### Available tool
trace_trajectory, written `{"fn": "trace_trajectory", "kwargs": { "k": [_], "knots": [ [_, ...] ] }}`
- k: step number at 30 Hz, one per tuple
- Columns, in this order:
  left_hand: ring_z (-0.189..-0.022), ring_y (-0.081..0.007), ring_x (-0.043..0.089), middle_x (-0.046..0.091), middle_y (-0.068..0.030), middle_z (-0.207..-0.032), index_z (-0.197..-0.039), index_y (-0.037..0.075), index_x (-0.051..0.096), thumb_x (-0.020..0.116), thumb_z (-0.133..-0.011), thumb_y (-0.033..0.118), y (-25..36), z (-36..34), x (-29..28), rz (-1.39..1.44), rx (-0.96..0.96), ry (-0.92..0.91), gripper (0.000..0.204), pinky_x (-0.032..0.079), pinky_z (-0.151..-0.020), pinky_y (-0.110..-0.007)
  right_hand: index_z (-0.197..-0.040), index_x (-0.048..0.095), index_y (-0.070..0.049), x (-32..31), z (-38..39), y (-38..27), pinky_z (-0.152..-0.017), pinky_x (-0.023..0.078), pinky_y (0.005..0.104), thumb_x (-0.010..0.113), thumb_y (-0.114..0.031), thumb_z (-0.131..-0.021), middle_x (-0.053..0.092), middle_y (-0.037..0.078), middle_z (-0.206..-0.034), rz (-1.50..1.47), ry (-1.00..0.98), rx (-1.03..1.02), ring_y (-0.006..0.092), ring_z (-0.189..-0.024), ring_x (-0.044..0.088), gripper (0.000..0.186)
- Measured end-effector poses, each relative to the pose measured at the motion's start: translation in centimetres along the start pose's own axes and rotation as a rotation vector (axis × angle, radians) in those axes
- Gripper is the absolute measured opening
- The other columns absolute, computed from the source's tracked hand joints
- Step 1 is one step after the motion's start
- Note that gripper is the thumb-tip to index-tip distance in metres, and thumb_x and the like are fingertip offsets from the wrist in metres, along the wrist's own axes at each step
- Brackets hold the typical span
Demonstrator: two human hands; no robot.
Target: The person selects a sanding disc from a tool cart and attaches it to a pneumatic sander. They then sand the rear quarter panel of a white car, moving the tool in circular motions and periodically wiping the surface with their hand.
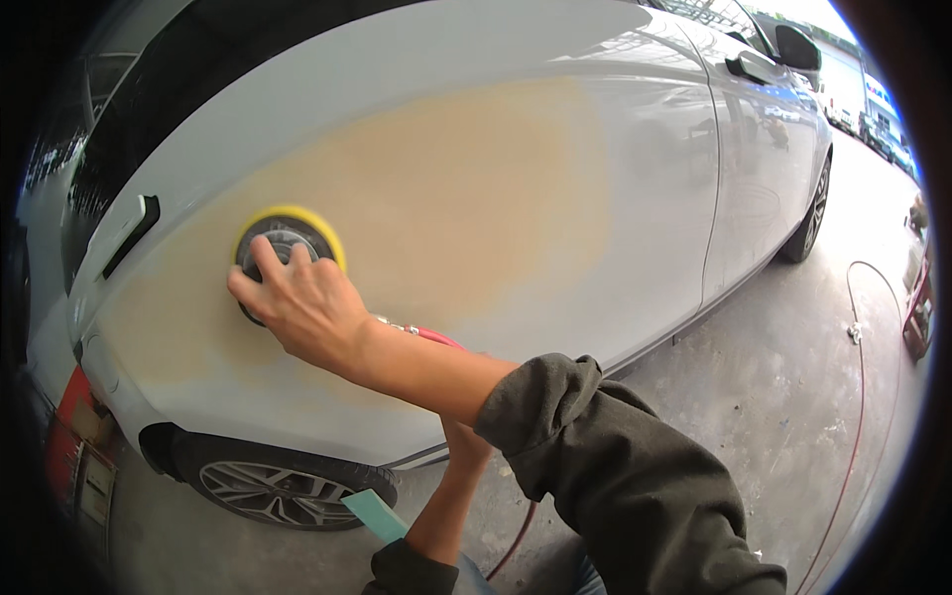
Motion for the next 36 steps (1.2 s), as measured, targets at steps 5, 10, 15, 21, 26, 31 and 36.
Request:
{"fn": "trace_trajectory", "kwargs": {
  "k": [5,10,15,21,26,31,36],
  "knots": [
    [-0.069,-0.0102,0.061,0.064,-0.0055,-0.078,-0.12,-0.005,0.06,0.055,-0.104,0.017,-2.8,2.4,5.3,0.224,-0.494,-0.321,0.027,0.05,-0.065,-0.027,-0.116,0.05,-0.01,-8.3,3.5,11.5,-0.063,0.055,0.0491,0.073,-0.016,-0.079,0.054,0.019,-0.115,0.023,0.25,0.396,0.0372,-0.085,0.066,0.045],
    [-0.072,-0.0091,0.057,0.061,-0.0033,-0.082,-0.129,-0.004,0.058,0.055,-0.104,0.019,-4.1,4.5,3.4,0.139,-0.543,-0.505,0.035,0.049,-0.066,-0.024,-0.133,0.045,-0.004,-11.9,11.1,21.6,-0.079,0.054,0.0488,0.072,-0.03,-0.082,0.052,0.021,-0.123,0.084,0.519,0.845,0.0421,-0.088,0.066,0.063],
    [-0.069,-0.01,0.056,0.06,-0.003,-0.08,-0.125,-0.006,0.059,0.053,-0.105,0.019,-4.7,6.5,-0.9,0.177,-0.547,-0.413,0.033,0.048,-0.065,-0.026,-0.132,0.047,-0.007,-7.0,5.2,12.3,-0.07,0.055,0.0501,0.074,-0.03,-0.078,0.051,0.021,-0.123,-0.049,0.337,0.514,0.0405,-0.086,0.067,0.065],
    [-0.084,-0.008,0.062,0.066,-0.0056,-0.091,-0.117,-0.008,0.06,0.049,-0.106,0.015,-3.8,5.6,-5.2,0.189,-0.356,-0.176,0.027,0.049,-0.069,-0.022,-0.123,0.053,-0.012,0.5,-2.5,-0.9,-0.059,0.056,0.0443,0.072,-0.024,-0.079,0.05,0.023,-0.117,-0.096,0.146,0.112,0.0366,-0.081,0.069,0.049],
    [-0.079,-0.0066,0.057,0.062,-0.0026,-0.09,-0.116,-0.008,0.059,0.05,-0.106,0.013,-4.2,5.7,-2.8,0.272,-0.498,-0.243,0.025,0.047,-0.071,-0.022,-0.124,0.052,-0.014,-2.2,-0.2,3.2,-0.061,0.057,0.0452,0.077,-0.025,-0.076,0.051,0.022,-0.117,-0.085,0.184,0.16,0.0365,-0.078,0.069,0.056],
    [-0.073,-0.0079,0.054,0.057,-0.0015,-0.085,-0.131,-0.009,0.053,0.052,-0.106,0.015,-3.7,5.4,3.1,0.266,-0.537,-0.443,0.034,0.049,-0.067,-0.023,-0.125,0.051,-0.014,-10.6,6.2,16.3,-0.072,0.055,0.0496,0.076,-0.028,-0.078,0.053,0.021,-0.12,0.003,0.442,0.524,0.0403,-0.084,0.067,0.055],
    [-0.074,-0.0088,0.056,0.059,-0.0025,-0.085,-0.129,-0.009,0.055,0.054,-0.105,0.016,-4.7,8.0,6.9,0.238,-0.588,-0.552,0.035,0.05,-0.068,-0.024,-0.126,0.052,-0.014,-13.4,10.9,20.8,-0.073,0.054,0.0504,0.075,-0.026,-0.078,0.052,0.02,-0.122,0.038,0.452,0.703,0.0417,-0.083,0.066,0.054]
  ]
}}
Point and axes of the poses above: each hand's wrist, its own z-axis away from the middle knuckle, its own x-axis out of the palm, y = z × x, the point moved 7 cm from there along -z, towards the middle knuckle
